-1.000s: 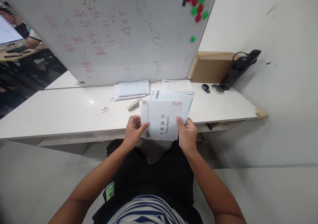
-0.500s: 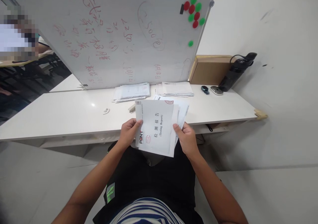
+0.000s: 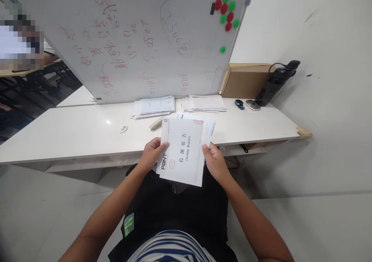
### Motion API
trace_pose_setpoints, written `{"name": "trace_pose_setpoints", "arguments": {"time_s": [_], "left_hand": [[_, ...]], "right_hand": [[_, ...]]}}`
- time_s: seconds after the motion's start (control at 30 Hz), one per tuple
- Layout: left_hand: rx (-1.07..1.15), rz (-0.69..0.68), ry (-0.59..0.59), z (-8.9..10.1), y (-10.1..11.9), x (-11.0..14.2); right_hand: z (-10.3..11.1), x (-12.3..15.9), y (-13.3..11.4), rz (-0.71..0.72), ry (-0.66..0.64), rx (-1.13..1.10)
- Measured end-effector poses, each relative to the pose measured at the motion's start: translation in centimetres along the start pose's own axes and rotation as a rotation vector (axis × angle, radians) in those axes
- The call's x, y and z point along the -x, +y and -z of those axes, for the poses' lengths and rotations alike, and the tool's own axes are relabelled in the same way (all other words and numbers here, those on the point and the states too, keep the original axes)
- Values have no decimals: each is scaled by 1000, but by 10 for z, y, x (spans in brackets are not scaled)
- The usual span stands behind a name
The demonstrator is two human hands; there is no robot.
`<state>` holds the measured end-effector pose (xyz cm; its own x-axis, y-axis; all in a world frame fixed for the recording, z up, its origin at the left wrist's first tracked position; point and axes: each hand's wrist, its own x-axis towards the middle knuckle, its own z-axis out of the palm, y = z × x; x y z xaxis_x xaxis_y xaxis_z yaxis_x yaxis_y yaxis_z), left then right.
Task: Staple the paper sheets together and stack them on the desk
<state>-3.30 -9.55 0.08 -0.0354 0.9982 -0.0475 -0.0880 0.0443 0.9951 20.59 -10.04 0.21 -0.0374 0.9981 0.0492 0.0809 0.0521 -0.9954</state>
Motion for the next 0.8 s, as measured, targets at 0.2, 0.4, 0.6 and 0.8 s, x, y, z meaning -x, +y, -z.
{"name": "trace_pose_setpoints", "arguments": {"time_s": [0.2, 0.4, 0.6, 0.8], "left_hand": [[35, -32, -118, -10, 25, -20], [-89, -348, 33, -6, 55, -48], [-340, -342, 157, 1, 32, -72], [-287, -347, 167, 2, 22, -74]], "right_hand": [[-11, -18, -31, 204, 15, 112], [-17, -45, -66, 402, 0, 152], [-48, -89, -20, 381, 18, 138], [-58, -110, 2, 257, 44, 2]]}}
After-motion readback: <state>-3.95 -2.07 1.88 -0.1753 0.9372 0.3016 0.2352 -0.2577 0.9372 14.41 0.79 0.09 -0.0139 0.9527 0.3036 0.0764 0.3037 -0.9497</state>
